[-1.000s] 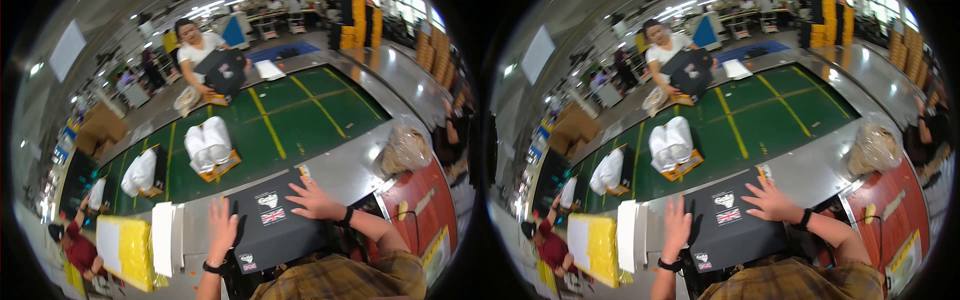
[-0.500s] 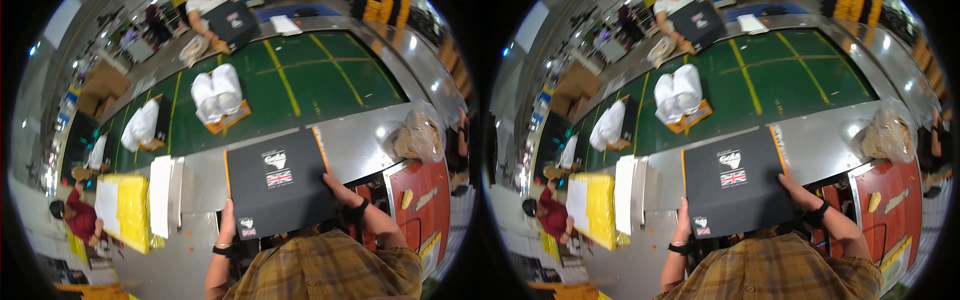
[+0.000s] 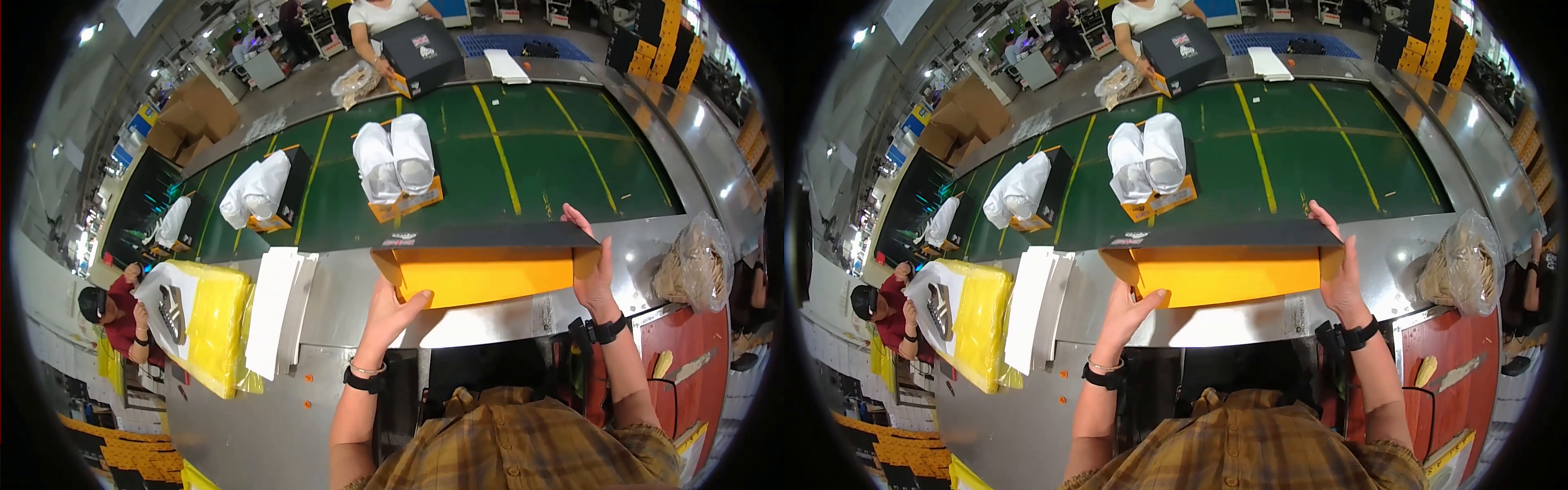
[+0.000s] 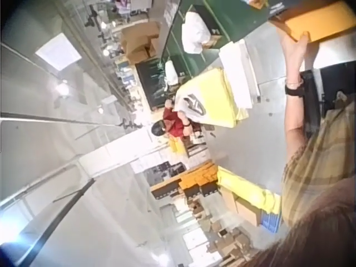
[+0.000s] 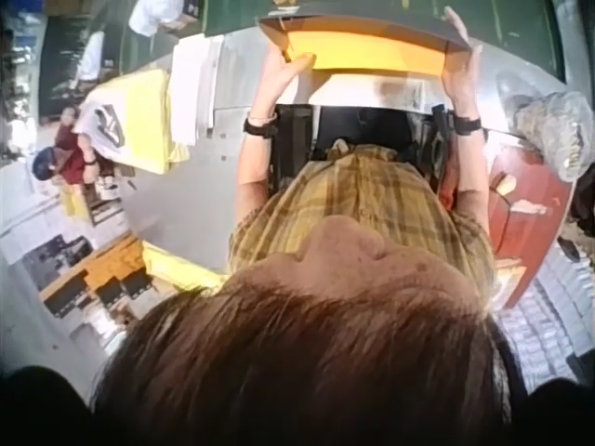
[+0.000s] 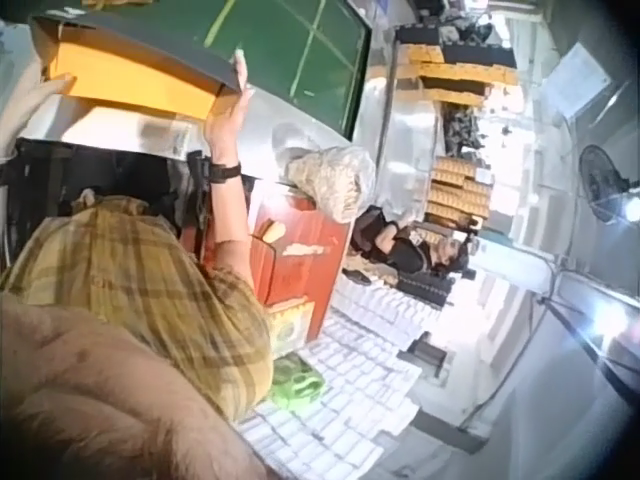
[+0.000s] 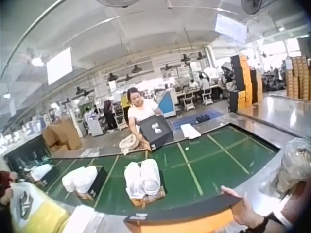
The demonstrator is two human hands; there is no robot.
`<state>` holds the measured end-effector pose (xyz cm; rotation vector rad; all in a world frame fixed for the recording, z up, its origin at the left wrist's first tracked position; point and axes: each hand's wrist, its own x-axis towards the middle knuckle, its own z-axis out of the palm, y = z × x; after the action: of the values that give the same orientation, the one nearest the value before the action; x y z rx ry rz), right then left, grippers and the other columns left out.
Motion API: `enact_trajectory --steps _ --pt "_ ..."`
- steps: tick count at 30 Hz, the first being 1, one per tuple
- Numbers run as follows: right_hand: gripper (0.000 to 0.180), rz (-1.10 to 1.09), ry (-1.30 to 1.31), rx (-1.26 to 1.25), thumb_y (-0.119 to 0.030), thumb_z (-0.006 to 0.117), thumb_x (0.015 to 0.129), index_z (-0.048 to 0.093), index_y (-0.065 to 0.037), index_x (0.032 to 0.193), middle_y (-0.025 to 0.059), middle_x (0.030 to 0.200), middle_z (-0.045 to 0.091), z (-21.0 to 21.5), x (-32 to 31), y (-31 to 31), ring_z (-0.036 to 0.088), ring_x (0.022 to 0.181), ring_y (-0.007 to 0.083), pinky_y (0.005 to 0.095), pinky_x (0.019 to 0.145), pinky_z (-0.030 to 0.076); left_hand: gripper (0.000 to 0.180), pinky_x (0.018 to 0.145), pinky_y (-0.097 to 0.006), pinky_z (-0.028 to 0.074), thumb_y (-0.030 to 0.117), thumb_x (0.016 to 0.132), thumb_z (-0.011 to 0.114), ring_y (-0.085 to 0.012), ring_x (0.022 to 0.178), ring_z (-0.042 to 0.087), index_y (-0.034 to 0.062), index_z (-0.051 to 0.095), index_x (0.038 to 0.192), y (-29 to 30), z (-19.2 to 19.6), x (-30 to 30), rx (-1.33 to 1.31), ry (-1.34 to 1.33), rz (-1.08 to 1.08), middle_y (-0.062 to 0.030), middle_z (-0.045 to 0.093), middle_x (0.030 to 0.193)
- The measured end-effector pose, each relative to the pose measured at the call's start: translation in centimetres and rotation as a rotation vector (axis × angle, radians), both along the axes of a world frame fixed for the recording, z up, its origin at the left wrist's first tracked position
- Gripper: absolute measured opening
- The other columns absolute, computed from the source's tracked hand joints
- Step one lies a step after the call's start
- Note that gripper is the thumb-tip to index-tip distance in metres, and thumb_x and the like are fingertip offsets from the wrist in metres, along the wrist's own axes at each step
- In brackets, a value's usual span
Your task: Packaging shoes into boxes at a factory conveyor belt.
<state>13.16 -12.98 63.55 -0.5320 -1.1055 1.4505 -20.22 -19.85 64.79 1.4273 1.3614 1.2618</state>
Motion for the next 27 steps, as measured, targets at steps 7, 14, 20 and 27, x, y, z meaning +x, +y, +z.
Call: enact_trajectory --steps 7,14,20,27 --pt "0.059 -0.158 -0.264 -0.08 -0.042 0.042 0.101 0.03 -0.005 0.147 0.0084 0.147 0.035 3.0 -1.9 3.9 0.034 0.134 0.0194 0.0323 0.113 0.024 0.038 0.073 -0.046 0.051 0.035 0.087 0.06 -0.0432 0.083 0.063 -0.0002 0.059 0.101 6.7 4.6 -0.2 0.056 0.667 0.306 -0.0225 0.065 0.084" --pt "0.039 -0.165 -0.306 -0.152 -0.019 0.036 0.105 0.038 -0.009 0.142 0.0049 0.119 0.053 2.4 -2.1 6.9 0.053 0.106 0.0114 0.0257 0.093 0.043 0.04 0.066 -0.05 0.051 0.029 0.094 0.047 -0.0458 0.074 0.062 -0.0024 0.066 0.078 8.8 3.4 -2.0 0.014 0.929 0.336 -0.0259 0.064 0.077" --pt "0.035 -0.192 -0.314 -0.175 -0.018 0.035 0.105 0.041 -0.011 0.138 0.005 0.12 0.052 1.8 -2.7 6.8 0.053 0.106 0.0115 0.0255 0.093 0.043 0.038 0.066 -0.05 0.05 0.023 0.091 0.048 -0.0456 0.073 0.061 -0.0049 0.063 0.071 8.7 3.0 -3.2 0.059 0.865 0.326 -0.0272 0.062 0.075" --pt "0.034 -0.268 -0.37 -0.142 -0.023 0.034 0.105 0.045 -0.011 0.135 0.0063 0.127 0.049 1.7 -3.1 6.5 0.048 0.114 0.0137 0.0276 0.1 0.037 0.033 0.062 -0.05 0.047 0.019 0.085 0.048 -0.0461 0.067 0.058 -0.0056 0.061 0.068 7.9 2.0 -4.8 0.12 0.852 0.266 -0.0272 0.058 0.07"
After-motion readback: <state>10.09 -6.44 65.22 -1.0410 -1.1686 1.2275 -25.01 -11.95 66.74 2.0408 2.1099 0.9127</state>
